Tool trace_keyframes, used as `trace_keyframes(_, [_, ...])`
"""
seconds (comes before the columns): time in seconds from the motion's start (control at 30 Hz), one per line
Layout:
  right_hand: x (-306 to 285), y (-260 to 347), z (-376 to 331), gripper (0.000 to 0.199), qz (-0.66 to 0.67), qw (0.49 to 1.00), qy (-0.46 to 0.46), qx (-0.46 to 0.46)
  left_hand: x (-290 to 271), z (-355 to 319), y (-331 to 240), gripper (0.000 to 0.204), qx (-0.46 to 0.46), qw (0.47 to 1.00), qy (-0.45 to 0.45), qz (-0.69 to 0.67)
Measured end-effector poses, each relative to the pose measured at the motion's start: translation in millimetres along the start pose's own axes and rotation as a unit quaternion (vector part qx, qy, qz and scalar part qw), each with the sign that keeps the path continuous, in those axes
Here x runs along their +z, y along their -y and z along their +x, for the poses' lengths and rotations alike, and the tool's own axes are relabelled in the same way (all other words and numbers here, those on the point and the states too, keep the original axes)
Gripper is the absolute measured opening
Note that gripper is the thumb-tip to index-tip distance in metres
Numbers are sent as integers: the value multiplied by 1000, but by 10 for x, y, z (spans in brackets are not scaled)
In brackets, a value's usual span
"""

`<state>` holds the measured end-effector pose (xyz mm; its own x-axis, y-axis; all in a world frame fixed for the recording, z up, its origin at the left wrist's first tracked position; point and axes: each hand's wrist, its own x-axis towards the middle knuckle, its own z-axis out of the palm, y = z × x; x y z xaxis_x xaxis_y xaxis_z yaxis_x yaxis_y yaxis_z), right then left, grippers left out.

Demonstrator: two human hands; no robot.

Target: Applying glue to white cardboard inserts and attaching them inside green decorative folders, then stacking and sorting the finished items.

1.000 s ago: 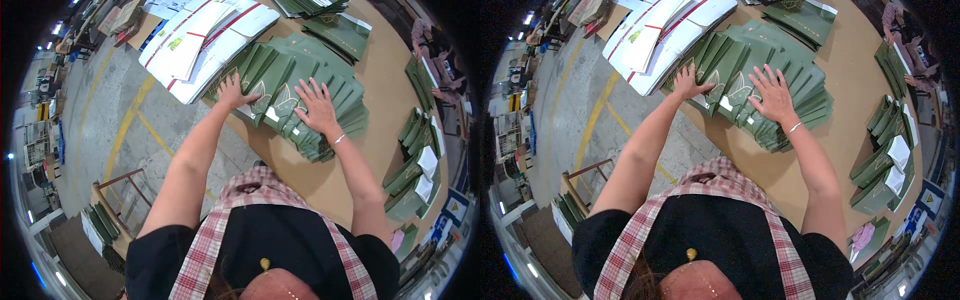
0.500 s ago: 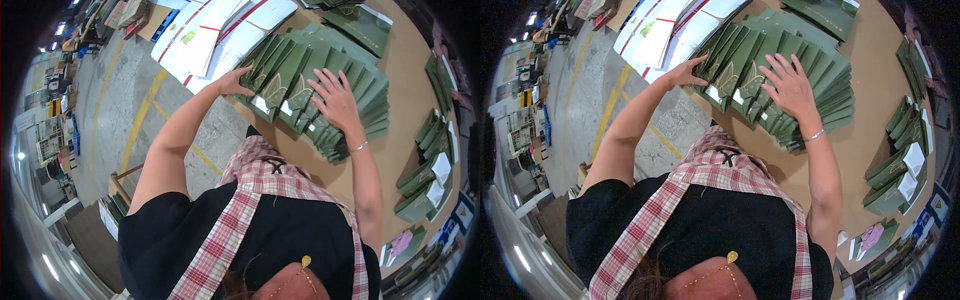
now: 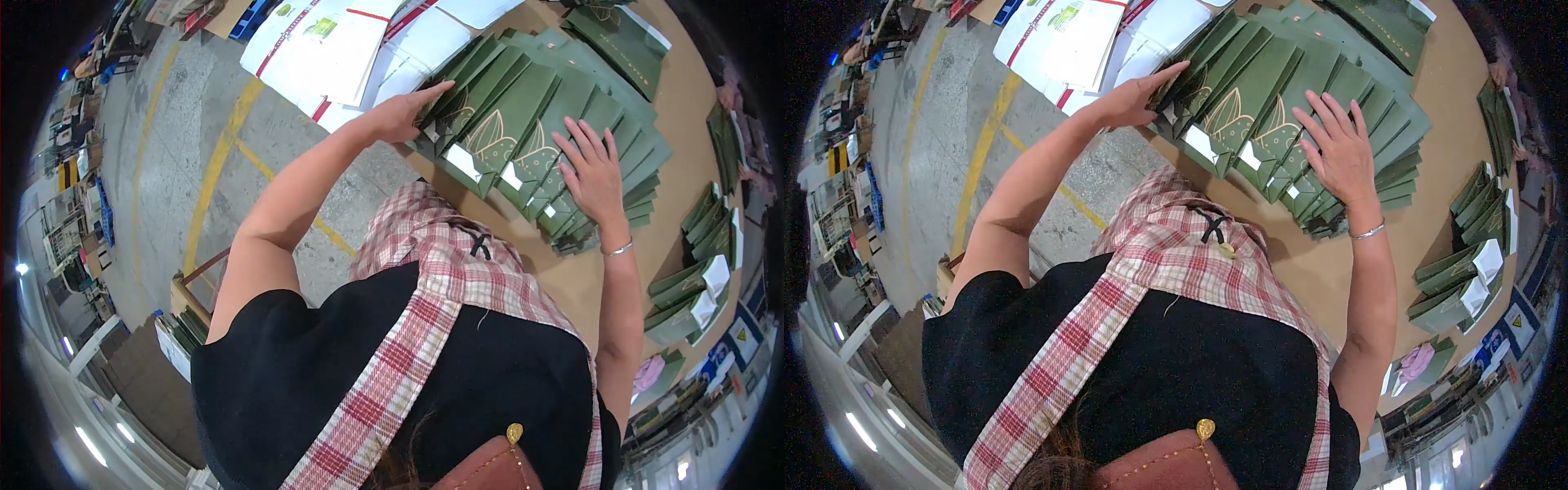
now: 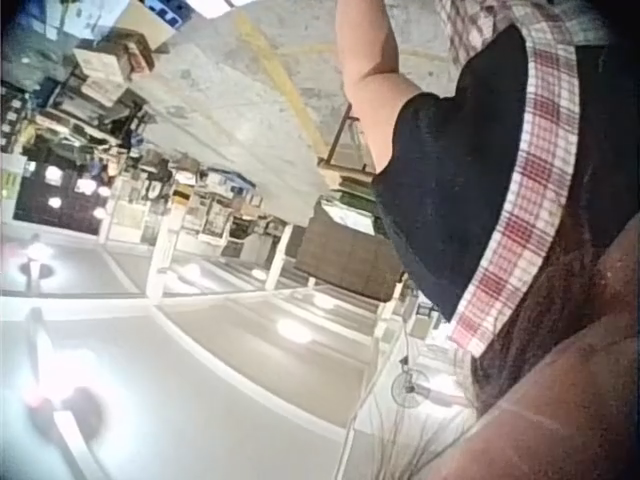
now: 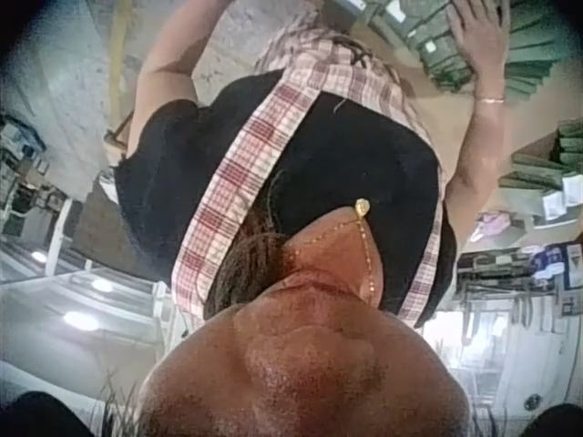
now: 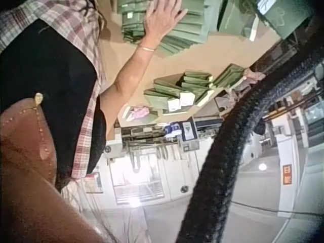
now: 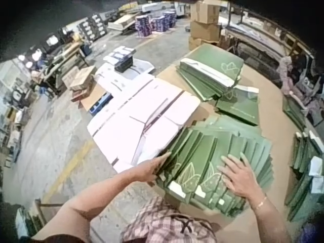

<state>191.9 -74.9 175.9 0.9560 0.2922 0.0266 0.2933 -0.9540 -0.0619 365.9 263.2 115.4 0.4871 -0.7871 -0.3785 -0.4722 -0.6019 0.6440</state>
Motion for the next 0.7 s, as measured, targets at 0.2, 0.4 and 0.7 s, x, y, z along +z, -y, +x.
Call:
trace_keyframes(0.2, [30,-20,-34,46,8,1000,-10,1,-182,-30,-168,95,-66,992,87,-63])
trace_keyframes(0.4, [92,-78,-95,44,23,999,-36,-1,-127,-12,-2,85,33,987,43,-149])
trace_keyframes(0.7, [167,-91,-130,48,55,995,-80,-7,-57,11,-121,45,-38,998,37,42])
